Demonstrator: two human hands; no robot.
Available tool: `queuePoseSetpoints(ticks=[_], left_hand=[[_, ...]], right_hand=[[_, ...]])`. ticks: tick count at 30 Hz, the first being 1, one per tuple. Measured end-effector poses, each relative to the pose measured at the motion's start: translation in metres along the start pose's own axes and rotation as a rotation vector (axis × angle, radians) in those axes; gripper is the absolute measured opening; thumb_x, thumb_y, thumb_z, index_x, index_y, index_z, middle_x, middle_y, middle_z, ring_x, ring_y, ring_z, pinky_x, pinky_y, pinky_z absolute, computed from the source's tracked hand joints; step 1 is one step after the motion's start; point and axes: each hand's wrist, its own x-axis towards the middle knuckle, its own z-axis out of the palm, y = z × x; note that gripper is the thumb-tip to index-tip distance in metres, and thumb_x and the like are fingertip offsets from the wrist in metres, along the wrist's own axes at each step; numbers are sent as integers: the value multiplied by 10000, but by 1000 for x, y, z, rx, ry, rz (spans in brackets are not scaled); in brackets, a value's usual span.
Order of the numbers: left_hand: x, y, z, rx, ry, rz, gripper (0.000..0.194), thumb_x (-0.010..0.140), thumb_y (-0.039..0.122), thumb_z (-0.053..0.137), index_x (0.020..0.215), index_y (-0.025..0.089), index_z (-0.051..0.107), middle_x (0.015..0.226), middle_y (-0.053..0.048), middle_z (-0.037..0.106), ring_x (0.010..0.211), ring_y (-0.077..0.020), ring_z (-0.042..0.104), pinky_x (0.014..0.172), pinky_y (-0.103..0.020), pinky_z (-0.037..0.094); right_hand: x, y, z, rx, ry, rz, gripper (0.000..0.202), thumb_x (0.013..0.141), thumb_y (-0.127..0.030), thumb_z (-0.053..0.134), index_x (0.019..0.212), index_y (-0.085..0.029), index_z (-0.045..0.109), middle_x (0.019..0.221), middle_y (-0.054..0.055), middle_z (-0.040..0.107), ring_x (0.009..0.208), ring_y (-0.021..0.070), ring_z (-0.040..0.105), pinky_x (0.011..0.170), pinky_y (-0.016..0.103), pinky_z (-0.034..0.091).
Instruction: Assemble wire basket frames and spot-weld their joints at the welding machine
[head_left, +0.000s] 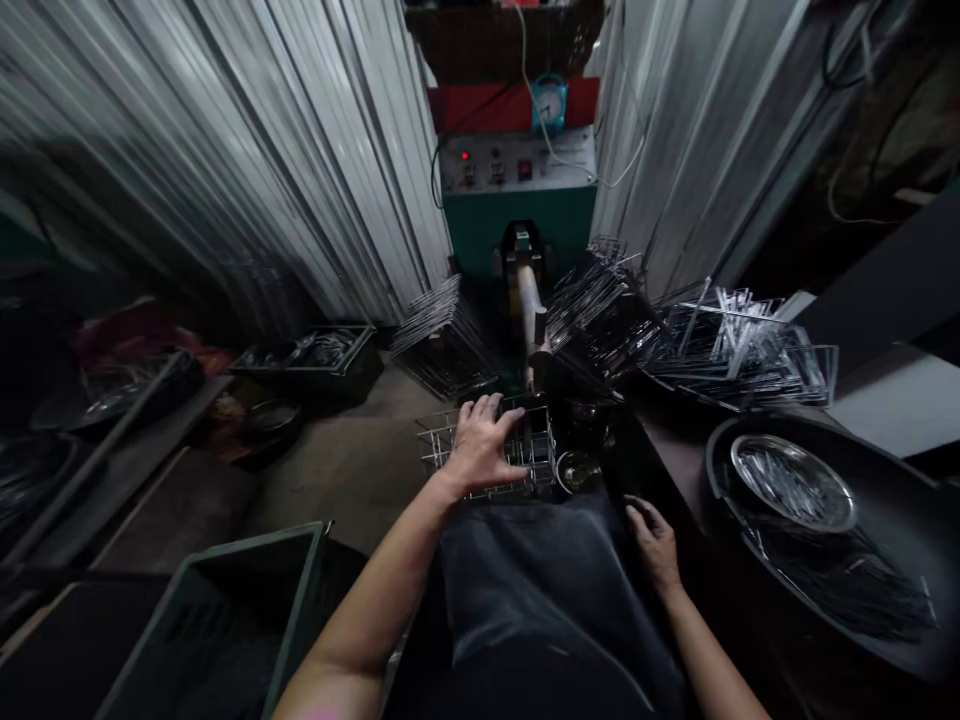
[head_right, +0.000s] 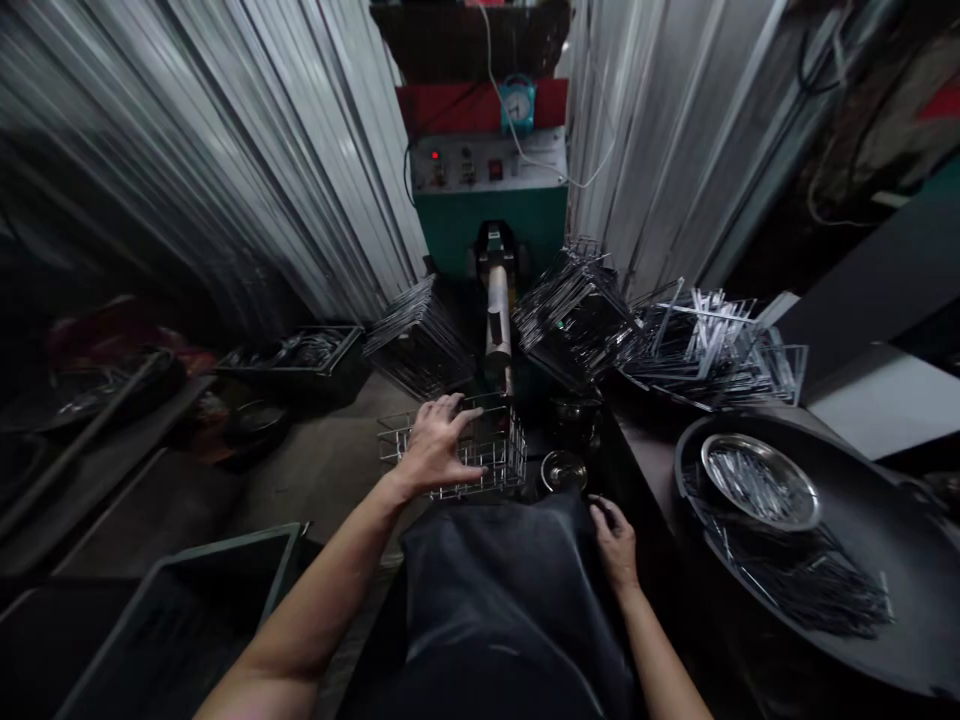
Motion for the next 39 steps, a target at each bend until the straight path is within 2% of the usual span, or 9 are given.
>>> queuePoseSetpoints(ticks=[5,9,12,15,23,27,31,34,39], left_hand=[[2,5,0,32,-31,33,862,495,536,708,1250,213,447,1338,-177,389,1225,-380,327,996,-510,211],[5,10,0,71,-71,49,850,513,551,694,1249,208,446,1328,-193,391,1213,-389,326,976,-532,208],[7,14,-1,96,-102,62,841,518,560,686,1240,196,455,1309,-203,403,1199,-396,331,960,-546,211],[8,17,-1,104,-116,75,828,530,569,670,1231,178,467,1279,-217,423,1176,-398,350,945,-552,223],[7,18,7,105,-125,114,820,537,555,666,1223,152,466,1255,-232,438,1147,-403,367,932,-566,216],[9,17,9,90,-152,124,819,529,556,670,1205,134,481,1242,-243,443,1133,-409,375,922,-567,216],[8,14,8,60,-166,107,835,525,559,671,1221,146,467,1263,-233,427,1144,-404,361,930,-562,210],[6,8,5,36,-169,95,841,530,565,666,1243,175,448,1278,-209,422,1152,-392,361,942,-554,212],[6,-7,5,2,-142,86,856,517,583,663,1255,210,444,1270,-191,436,1166,-381,373,944,-537,250]], right_hand=[[1,-10,4,-309,-259,-125,388,654,-519,591,829,-180,653,840,87,671,818,256,611,759,381,473],[10,-72,15,-395,-428,-216,290,723,-391,580,933,-192,572,837,43,641,801,197,597,718,293,463],[18,-117,32,-471,-546,-272,207,703,-327,608,853,-198,544,746,6,599,699,153,554,638,239,435],[26,-139,55,-438,-597,-253,193,664,-323,632,750,-193,517,672,-19,550,626,126,495,576,218,401],[20,-134,110,-65,-485,-8,385,548,-393,731,619,-196,408,537,-68,411,486,79,358,436,188,313],[10,-130,116,17,-454,84,403,556,-395,740,613,-197,394,494,-88,361,413,53,284,375,173,227],[9,-126,105,-26,-531,129,300,633,-411,690,757,-187,536,507,-76,398,392,58,310,366,174,232],[11,-127,96,-128,-629,31,294,713,-429,627,864,-176,620,568,-30,495,457,92,431,410,194,336],[18,-127,95,-231,-788,-318,310,755,-396,619,995,-201,637,958,65,623,898,220,572,771,325,472]])
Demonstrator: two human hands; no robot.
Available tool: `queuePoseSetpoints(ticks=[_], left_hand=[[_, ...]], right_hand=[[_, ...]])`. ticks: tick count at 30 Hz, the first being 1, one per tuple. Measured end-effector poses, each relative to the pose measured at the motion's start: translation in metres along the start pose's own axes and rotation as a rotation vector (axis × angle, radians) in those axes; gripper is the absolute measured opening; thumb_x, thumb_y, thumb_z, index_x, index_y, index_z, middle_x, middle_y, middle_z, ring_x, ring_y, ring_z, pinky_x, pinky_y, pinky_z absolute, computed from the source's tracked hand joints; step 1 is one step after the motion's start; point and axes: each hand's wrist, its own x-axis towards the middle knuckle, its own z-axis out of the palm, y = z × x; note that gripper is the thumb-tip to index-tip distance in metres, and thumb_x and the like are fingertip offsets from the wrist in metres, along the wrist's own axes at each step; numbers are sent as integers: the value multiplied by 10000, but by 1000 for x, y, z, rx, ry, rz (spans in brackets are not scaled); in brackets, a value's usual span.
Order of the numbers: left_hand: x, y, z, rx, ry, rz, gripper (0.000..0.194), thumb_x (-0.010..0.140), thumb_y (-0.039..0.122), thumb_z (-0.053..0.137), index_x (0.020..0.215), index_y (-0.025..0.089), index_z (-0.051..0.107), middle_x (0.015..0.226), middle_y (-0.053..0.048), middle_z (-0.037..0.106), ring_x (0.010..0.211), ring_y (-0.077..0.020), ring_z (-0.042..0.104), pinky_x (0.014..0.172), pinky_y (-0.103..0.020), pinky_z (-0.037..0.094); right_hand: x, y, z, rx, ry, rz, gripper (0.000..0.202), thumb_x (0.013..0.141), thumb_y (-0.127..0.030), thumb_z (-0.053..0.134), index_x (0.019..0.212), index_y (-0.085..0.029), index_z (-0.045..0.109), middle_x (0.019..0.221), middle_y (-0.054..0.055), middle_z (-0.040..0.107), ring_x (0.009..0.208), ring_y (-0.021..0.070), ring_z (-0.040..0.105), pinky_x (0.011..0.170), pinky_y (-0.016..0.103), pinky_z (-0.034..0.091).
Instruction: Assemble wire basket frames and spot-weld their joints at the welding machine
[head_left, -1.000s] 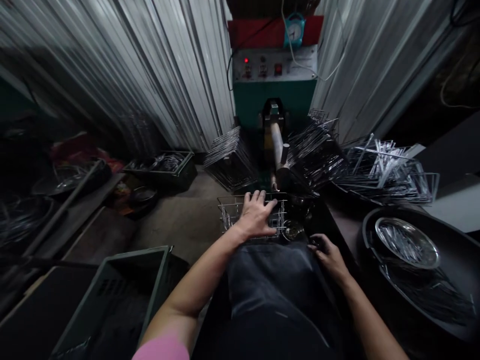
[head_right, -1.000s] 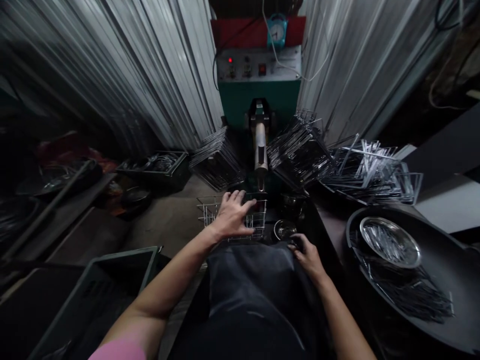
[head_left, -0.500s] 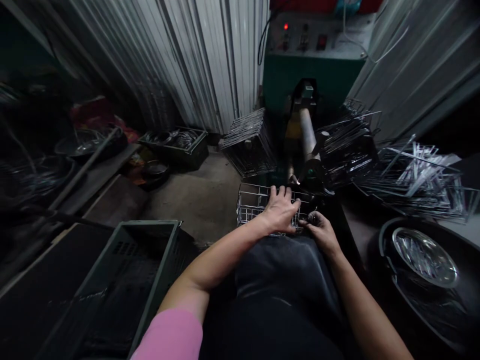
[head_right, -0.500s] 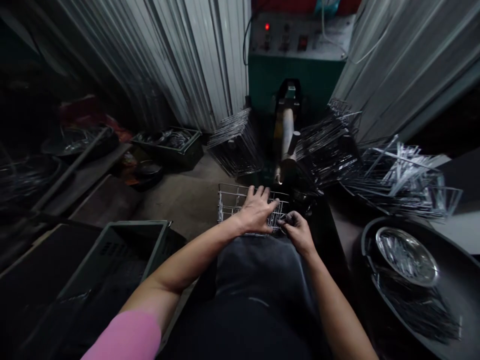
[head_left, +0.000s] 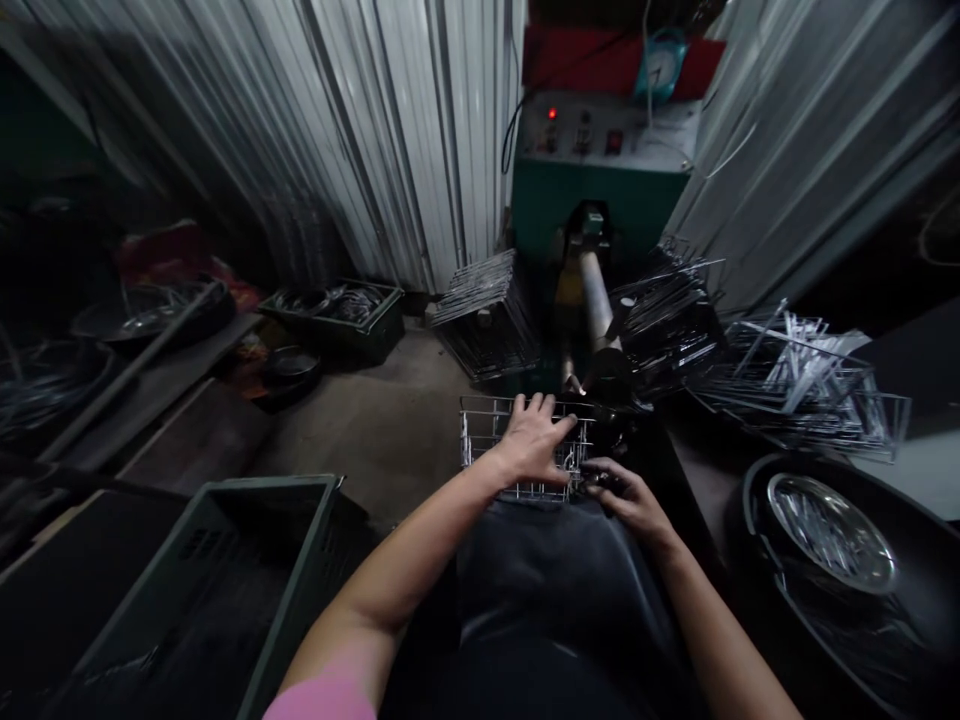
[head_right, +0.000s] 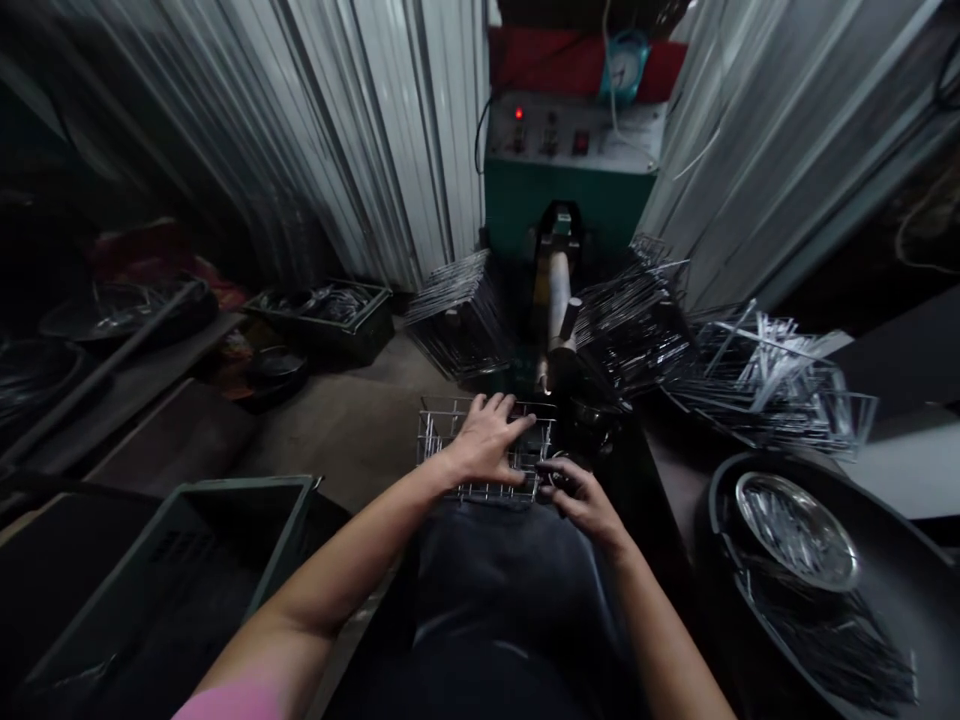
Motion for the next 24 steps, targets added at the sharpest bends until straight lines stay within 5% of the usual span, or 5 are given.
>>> queuePoseSetpoints(ticks=[10,24], left_hand=[[6,-23,13,-3,-12,-13,869,495,556,695,1262,235,446,1306,-178,428,1207,-376,366,973,-525,259],[17,-40,23,-25,-54,43,915,473,538,730,1288,261,419,1353,-169,386,1242,-384,327,997,-526,232]], right_hand=[[21,14,15,-210,77,-274,244,864,-267,483,1059,-212,619,987,91,617,907,199,593,801,334,490],[26,21,23,-305,159,-314,181,877,-218,463,958,-217,625,960,78,612,854,178,606,744,289,506]])
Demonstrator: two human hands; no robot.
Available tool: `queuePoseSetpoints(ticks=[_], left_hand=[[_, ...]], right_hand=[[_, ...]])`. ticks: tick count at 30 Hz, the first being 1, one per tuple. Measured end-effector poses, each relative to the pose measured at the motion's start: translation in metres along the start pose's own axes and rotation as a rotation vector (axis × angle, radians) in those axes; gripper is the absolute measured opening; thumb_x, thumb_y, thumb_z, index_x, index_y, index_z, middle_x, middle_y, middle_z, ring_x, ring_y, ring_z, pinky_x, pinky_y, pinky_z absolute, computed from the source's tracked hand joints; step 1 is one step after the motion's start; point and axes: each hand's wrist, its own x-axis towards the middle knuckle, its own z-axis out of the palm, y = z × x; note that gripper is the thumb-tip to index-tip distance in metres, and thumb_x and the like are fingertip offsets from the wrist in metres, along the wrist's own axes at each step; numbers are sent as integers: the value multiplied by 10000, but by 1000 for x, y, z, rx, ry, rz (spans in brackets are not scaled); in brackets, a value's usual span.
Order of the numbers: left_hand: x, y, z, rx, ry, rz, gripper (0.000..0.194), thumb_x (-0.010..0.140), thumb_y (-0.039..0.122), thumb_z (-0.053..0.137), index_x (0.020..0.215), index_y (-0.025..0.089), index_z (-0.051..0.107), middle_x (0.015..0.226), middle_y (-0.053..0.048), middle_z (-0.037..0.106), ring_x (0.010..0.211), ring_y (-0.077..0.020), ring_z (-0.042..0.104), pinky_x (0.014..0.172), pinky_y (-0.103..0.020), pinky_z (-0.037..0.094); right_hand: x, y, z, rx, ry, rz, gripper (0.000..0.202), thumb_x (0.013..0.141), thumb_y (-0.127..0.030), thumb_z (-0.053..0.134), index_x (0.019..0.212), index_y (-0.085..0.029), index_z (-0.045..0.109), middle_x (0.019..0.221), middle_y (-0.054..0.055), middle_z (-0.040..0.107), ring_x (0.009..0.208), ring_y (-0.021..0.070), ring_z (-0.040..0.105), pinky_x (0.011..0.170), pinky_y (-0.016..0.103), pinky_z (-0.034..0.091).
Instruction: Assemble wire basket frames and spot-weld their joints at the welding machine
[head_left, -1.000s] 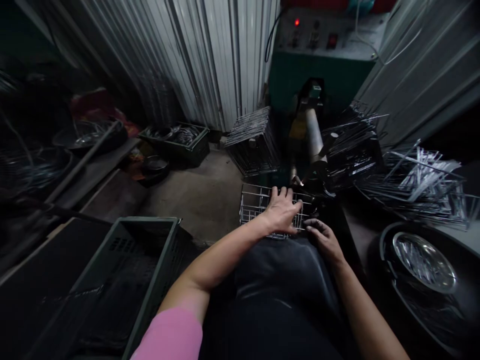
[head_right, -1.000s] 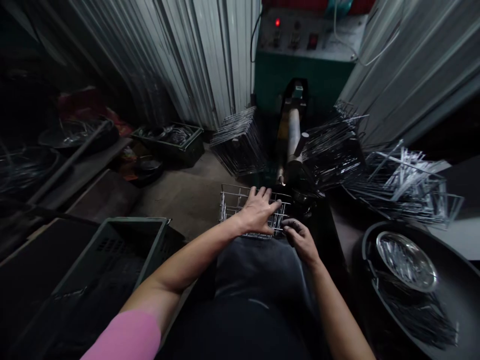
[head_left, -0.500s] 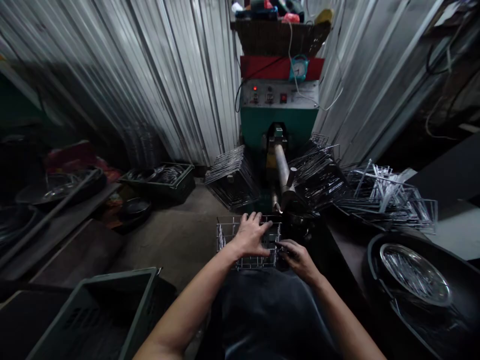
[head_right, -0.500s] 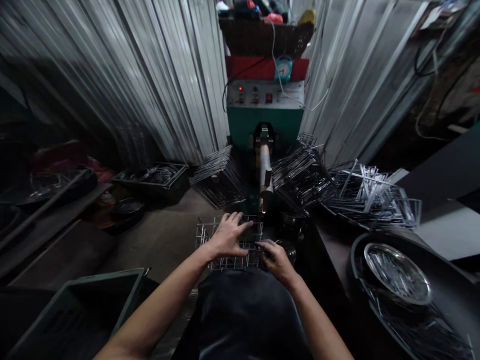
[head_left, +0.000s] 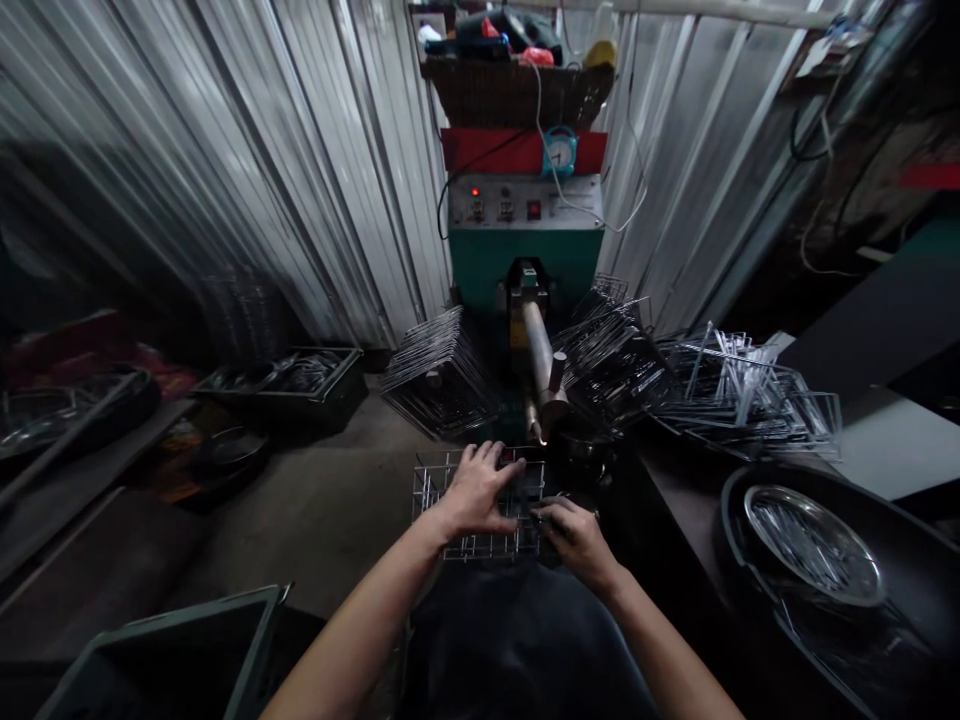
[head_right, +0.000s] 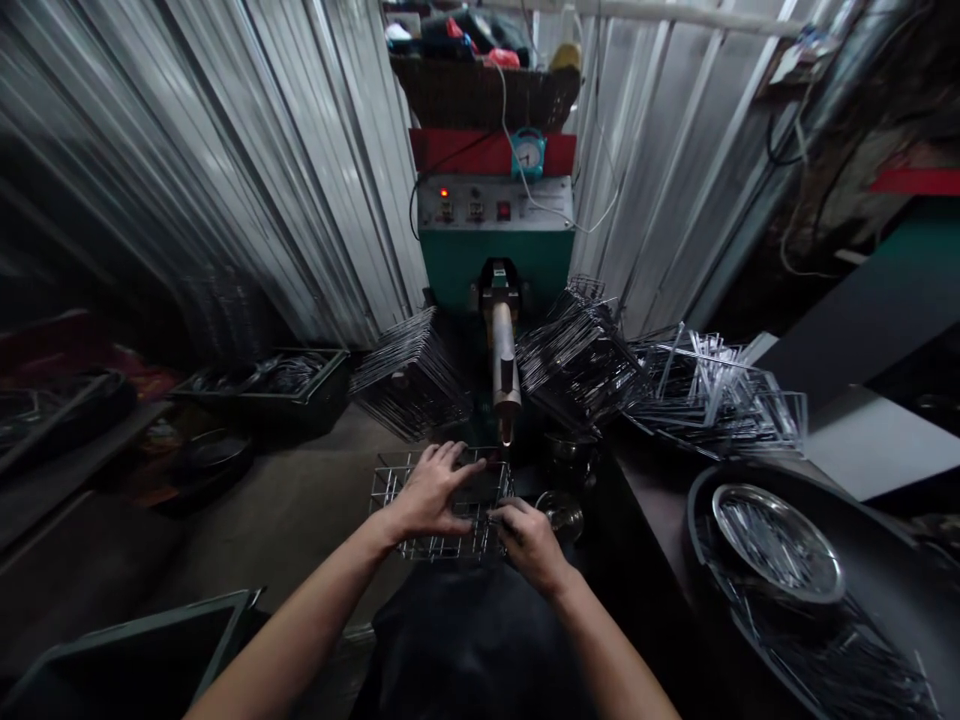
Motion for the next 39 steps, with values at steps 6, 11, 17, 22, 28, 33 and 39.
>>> queuePoseSetpoints(ticks=[6,11,17,22,28,33,39], left_hand=[[7,-3,-1,-6,-9,21,928,481,565,721,1300,266,405,1357,-174,378,1247,-391,319,999,-529,227],[21,-5,-4,-23,-3,-5,890,492,543,727,1281,254,436,1338,-182,396,1229,-393,341,983,-532,250],[30,-7,-4,-30,-2,-21,867,493,528,729,1269,262,446,1325,-170,406,1208,-387,360,966,-536,271],[30,-12,0,-60,3,-10,865,495,531,725,1269,267,444,1323,-160,400,1216,-365,352,979,-526,260],[48,-24,5,-88,9,-12,860,499,507,735,1272,281,436,1340,-144,390,1244,-353,327,998,-509,247],[63,-28,6,-116,-7,-64,837,511,492,740,1268,295,440,1337,-130,401,1242,-343,340,994,-499,264],[63,-27,6,-170,-23,-73,817,523,444,750,1265,280,451,1338,-128,400,1243,-312,354,1005,-442,277]], right_hand=[[5,-3,-3,-33,43,-12,183,866,-203,457,931,-216,627,943,82,615,848,185,610,732,294,510],[18,6,-7,-36,58,1,161,863,-224,468,892,-209,625,918,74,614,823,183,606,718,295,504],[24,16,-9,-32,36,-3,142,863,-200,471,897,-198,609,902,67,605,817,178,594,719,294,487],[22,12,-6,-42,59,5,155,875,-205,454,906,-207,606,917,68,606,834,183,595,726,300,491],[38,18,-8,-69,110,-6,150,870,-207,460,907,-209,606,902,65,616,836,187,596,738,311,490],[51,28,-13,-90,129,-16,149,868,-218,464,884,-211,612,871,61,622,813,190,602,727,304,489],[52,25,-15,-80,132,20,153,860,-240,490,927,-212,625,936,67,634,859,196,600,775,322,481]])
